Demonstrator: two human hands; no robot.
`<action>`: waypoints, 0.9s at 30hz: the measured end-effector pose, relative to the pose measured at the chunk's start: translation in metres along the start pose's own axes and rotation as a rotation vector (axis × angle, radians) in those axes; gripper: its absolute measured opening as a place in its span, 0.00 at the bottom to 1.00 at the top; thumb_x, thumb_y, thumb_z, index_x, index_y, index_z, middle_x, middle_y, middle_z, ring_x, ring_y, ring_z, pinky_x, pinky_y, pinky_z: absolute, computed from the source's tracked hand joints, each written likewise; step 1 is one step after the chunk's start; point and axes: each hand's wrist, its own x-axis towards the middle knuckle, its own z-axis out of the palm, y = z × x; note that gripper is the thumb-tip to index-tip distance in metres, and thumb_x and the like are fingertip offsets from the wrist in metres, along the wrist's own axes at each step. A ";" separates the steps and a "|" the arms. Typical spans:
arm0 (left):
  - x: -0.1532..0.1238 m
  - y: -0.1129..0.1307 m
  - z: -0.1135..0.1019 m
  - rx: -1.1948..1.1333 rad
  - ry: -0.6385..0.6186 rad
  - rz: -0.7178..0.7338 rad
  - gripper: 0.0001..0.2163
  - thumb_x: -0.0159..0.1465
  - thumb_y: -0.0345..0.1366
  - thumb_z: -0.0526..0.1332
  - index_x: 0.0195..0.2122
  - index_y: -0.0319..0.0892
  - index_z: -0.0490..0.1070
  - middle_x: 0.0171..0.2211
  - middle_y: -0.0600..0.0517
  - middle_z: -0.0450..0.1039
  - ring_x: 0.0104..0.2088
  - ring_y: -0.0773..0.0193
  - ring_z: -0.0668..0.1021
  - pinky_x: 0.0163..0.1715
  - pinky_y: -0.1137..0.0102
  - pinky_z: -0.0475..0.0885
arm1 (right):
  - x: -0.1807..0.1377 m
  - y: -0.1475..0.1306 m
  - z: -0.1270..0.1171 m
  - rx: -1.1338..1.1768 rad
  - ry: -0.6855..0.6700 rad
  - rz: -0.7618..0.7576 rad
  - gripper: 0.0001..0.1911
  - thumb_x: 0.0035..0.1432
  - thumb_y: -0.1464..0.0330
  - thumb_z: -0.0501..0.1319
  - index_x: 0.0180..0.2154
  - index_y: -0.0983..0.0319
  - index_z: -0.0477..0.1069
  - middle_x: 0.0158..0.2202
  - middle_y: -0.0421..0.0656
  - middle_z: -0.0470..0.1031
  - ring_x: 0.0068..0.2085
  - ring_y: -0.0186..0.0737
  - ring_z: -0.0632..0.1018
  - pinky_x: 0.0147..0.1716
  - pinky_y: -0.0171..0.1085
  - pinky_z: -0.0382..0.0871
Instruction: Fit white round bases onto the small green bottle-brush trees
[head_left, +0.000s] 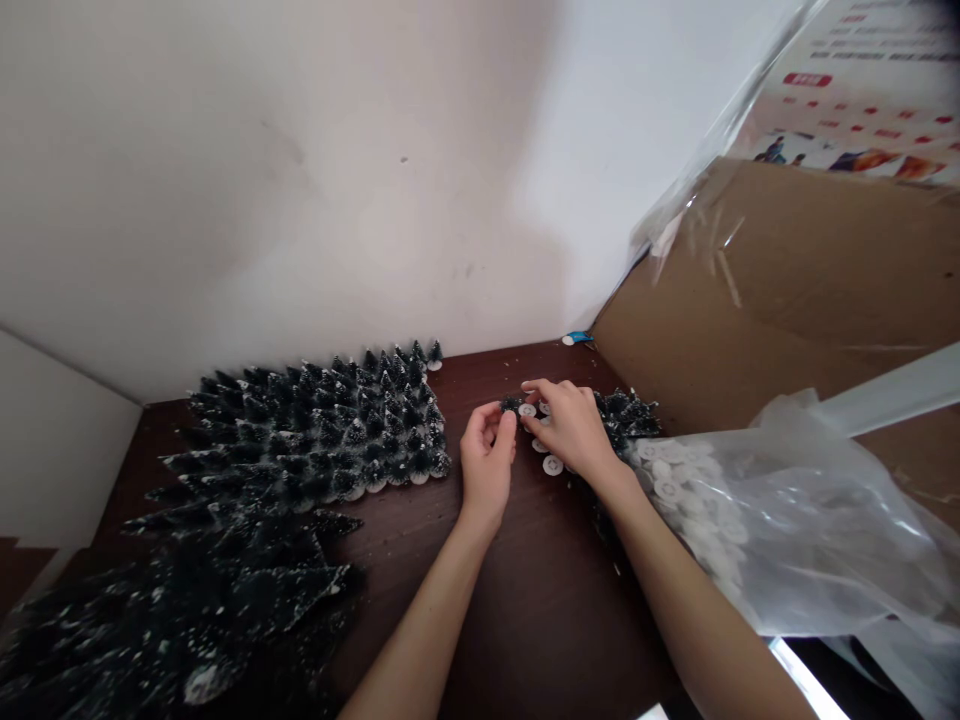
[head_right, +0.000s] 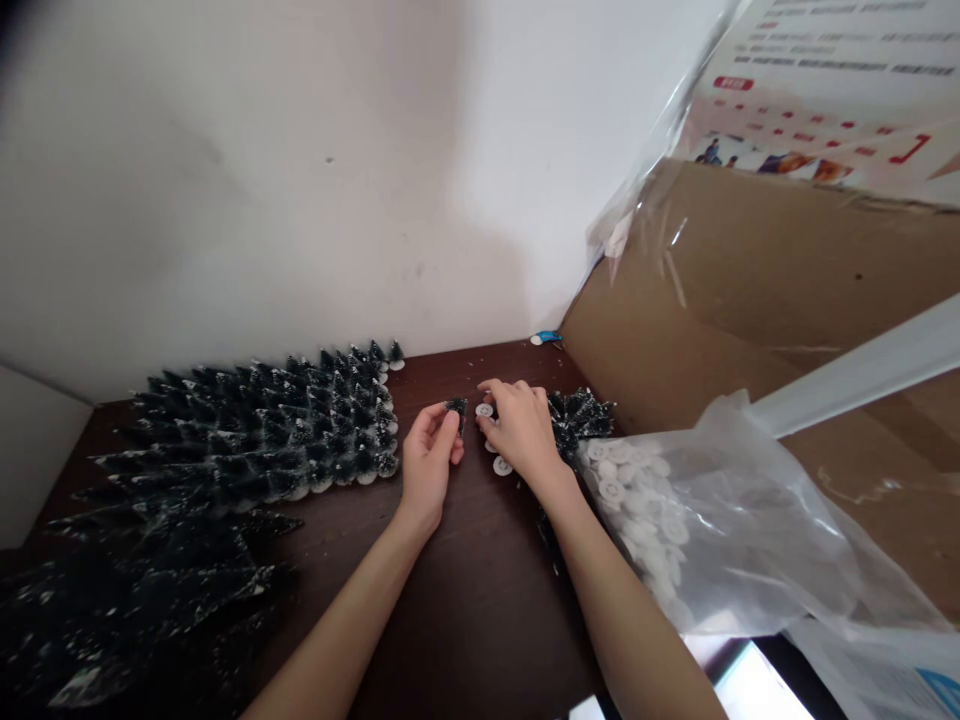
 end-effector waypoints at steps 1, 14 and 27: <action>0.000 0.000 0.000 0.003 -0.001 0.001 0.16 0.58 0.45 0.68 0.39 0.40 0.71 0.26 0.56 0.68 0.22 0.72 0.66 0.19 0.77 0.61 | 0.000 0.000 0.000 0.000 0.000 -0.001 0.17 0.58 0.71 0.64 0.49 0.59 0.72 0.42 0.44 0.82 0.46 0.53 0.76 0.44 0.46 0.59; 0.000 -0.003 -0.002 0.031 0.014 -0.036 0.17 0.57 0.46 0.68 0.41 0.40 0.71 0.33 0.49 0.76 0.28 0.68 0.73 0.22 0.77 0.64 | 0.006 0.006 -0.002 0.711 0.154 0.140 0.16 0.53 0.65 0.68 0.44 0.60 0.73 0.40 0.46 0.82 0.39 0.43 0.80 0.43 0.44 0.71; 0.002 -0.005 -0.003 0.037 -0.047 -0.006 0.16 0.57 0.46 0.70 0.38 0.40 0.74 0.29 0.51 0.76 0.30 0.66 0.77 0.29 0.73 0.70 | 0.008 0.004 -0.008 1.344 0.018 0.359 0.25 0.41 0.62 0.76 0.42 0.59 0.74 0.39 0.45 0.83 0.45 0.45 0.82 0.49 0.45 0.73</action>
